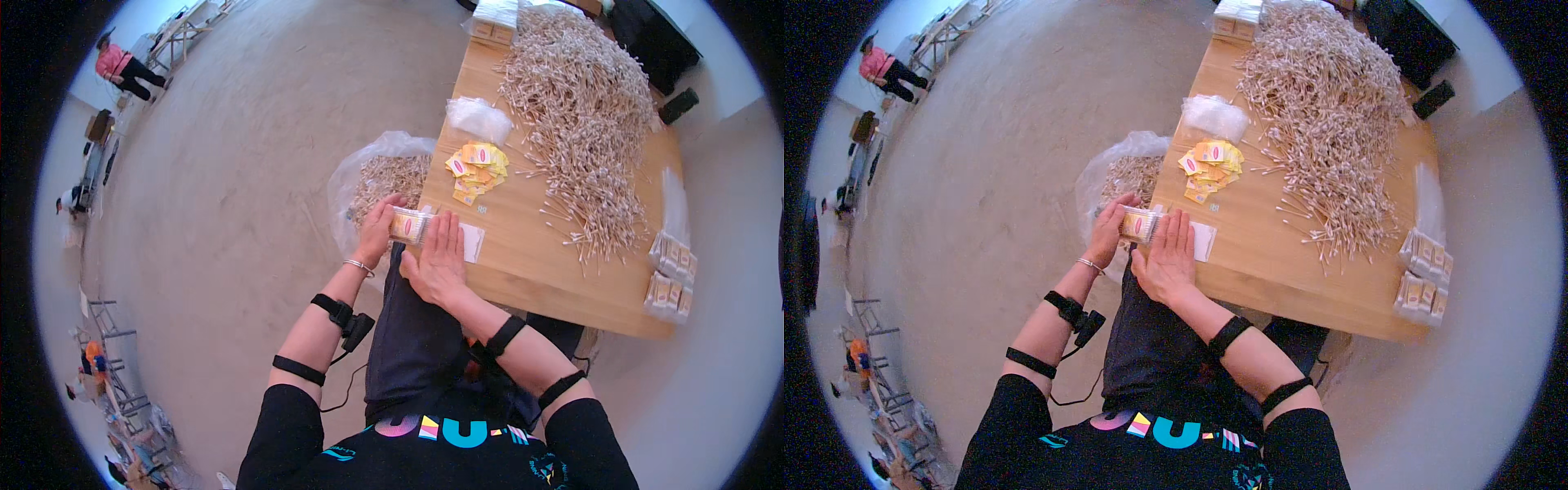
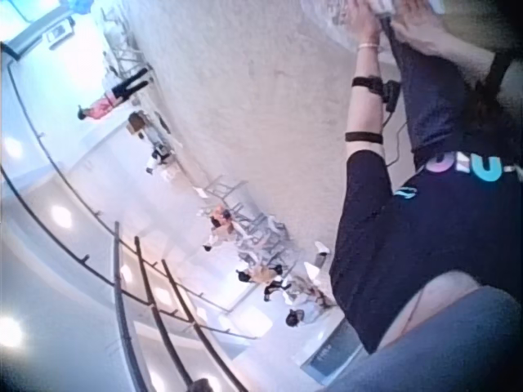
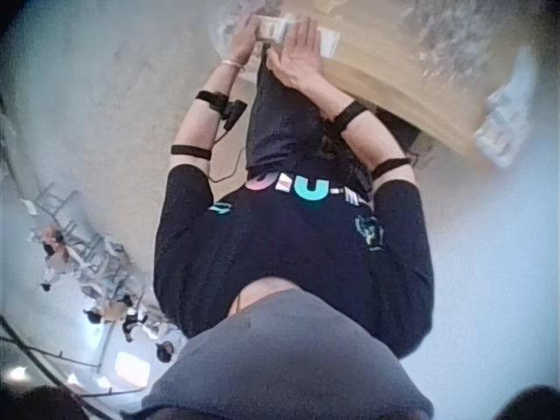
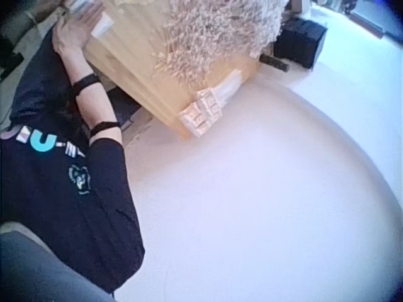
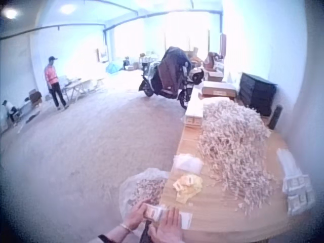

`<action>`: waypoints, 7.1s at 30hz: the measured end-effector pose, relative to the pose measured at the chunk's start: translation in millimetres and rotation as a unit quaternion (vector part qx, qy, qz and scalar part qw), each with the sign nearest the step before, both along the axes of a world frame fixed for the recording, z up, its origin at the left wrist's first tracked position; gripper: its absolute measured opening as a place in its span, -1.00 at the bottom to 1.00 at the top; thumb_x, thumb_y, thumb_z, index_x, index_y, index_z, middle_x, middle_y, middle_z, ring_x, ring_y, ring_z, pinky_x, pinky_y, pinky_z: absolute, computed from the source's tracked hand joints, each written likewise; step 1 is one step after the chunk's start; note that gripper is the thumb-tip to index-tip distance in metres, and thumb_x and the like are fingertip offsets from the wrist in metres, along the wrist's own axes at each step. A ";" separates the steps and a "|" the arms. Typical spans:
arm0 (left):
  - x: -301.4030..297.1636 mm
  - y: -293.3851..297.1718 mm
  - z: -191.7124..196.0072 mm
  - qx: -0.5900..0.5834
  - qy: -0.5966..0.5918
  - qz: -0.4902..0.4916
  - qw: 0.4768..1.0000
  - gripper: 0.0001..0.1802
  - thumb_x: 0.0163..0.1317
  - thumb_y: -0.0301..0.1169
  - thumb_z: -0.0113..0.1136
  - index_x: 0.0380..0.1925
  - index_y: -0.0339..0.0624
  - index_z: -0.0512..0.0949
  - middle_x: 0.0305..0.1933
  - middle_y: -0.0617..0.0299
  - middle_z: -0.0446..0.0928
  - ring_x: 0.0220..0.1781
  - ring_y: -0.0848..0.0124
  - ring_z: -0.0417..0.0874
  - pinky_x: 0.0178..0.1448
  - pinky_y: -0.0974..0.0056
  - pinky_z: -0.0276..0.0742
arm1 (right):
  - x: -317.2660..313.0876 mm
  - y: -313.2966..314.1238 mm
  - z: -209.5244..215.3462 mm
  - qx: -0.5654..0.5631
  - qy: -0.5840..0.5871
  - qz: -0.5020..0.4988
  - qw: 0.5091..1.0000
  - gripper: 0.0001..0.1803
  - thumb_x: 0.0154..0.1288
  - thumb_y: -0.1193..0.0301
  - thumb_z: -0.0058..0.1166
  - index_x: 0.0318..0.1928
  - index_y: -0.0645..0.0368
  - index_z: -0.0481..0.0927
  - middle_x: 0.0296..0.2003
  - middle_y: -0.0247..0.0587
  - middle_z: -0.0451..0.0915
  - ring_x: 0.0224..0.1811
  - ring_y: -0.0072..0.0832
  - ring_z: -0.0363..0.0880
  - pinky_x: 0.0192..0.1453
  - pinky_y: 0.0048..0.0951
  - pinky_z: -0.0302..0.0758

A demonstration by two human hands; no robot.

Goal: Sorting, counting, and packaging cotton swabs into small bags with labels.

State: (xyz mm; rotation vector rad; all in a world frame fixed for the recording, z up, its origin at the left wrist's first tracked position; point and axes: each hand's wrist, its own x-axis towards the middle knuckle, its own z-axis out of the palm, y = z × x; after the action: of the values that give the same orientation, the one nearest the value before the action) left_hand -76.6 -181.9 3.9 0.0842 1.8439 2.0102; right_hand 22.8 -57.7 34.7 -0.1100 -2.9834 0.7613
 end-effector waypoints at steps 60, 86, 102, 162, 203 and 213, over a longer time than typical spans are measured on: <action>41.3 30.2 6.8 -0.001 -0.131 0.248 0.960 -0.76 0.13 -0.35 0.28 -0.29 -0.27 0.56 -0.32 0.28 0.58 -0.35 0.53 0.55 -0.28 0.36 0.50 | -54.1 -11.9 -14.0 -0.363 0.119 -0.026 0.924 -0.60 0.26 0.45 -0.19 0.10 0.29 0.37 0.17 0.19 0.29 0.29 -0.01 0.16 0.38 -0.19 0.04; 53.0 31.9 6.8 -0.018 -0.089 0.270 0.959 -0.69 0.13 -0.25 0.28 -0.28 -0.27 0.59 -0.38 0.32 0.57 -0.38 0.61 0.51 -0.33 0.42 0.45 | -55.2 -14.6 -12.1 -0.356 0.124 -0.026 0.926 -0.64 0.25 0.45 -0.20 0.04 0.28 0.40 0.03 0.07 0.42 0.20 -0.07 0.26 0.33 -0.19 0.12; 46.9 10.2 -1.6 0.004 -0.067 0.195 0.978 -0.79 0.11 -0.37 0.26 -0.31 -0.25 0.56 -0.40 0.36 0.54 -0.37 0.64 0.46 -0.30 0.43 0.41 | -59.3 -20.8 -12.1 -0.326 0.127 -0.056 0.935 -0.73 0.34 0.46 -0.20 0.00 0.25 0.42 -0.09 0.04 0.48 0.05 -0.07 0.37 0.20 -0.17 0.26; 39.9 13.6 71.9 -0.031 0.125 0.183 0.975 -0.66 0.27 -0.12 0.10 -0.37 -0.22 0.53 -0.56 0.43 0.44 -0.51 0.63 0.38 -0.47 0.44 0.32 | -59.0 -27.2 22.5 -0.536 0.086 -0.127 0.830 -0.34 0.39 -0.06 -0.37 0.16 0.28 0.26 0.14 0.18 0.32 0.23 0.00 0.25 0.28 -0.18 0.17; 122.9 107.1 94.6 0.050 0.072 -0.015 0.996 -0.84 0.26 -0.35 0.15 -0.34 -0.19 0.44 -0.40 0.42 0.43 -0.37 0.60 0.43 -0.29 0.44 0.42 | 47.2 113.1 82.0 -0.088 0.016 -0.015 0.996 -0.52 0.33 -0.02 -0.24 -0.30 0.12 0.54 -0.43 0.03 0.61 -0.35 0.00 0.60 -0.30 -0.05 0.51; 113.5 93.0 69.7 -0.133 0.147 -0.404 0.893 -0.80 0.14 -0.46 0.23 -0.20 -0.21 0.56 -0.15 0.28 0.57 -0.09 0.48 0.49 0.02 0.29 0.46 | 64.0 122.9 87.1 0.057 -0.003 0.181 0.982 -0.60 0.23 0.05 -0.06 -0.28 0.16 0.51 -0.39 -0.06 0.60 -0.31 -0.12 0.60 -0.33 -0.14 0.50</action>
State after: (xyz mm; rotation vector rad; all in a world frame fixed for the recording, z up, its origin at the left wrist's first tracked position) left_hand 36.9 -88.9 73.5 0.9516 1.7984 1.1953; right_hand 86.9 65.2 121.8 0.4470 -3.0810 0.6100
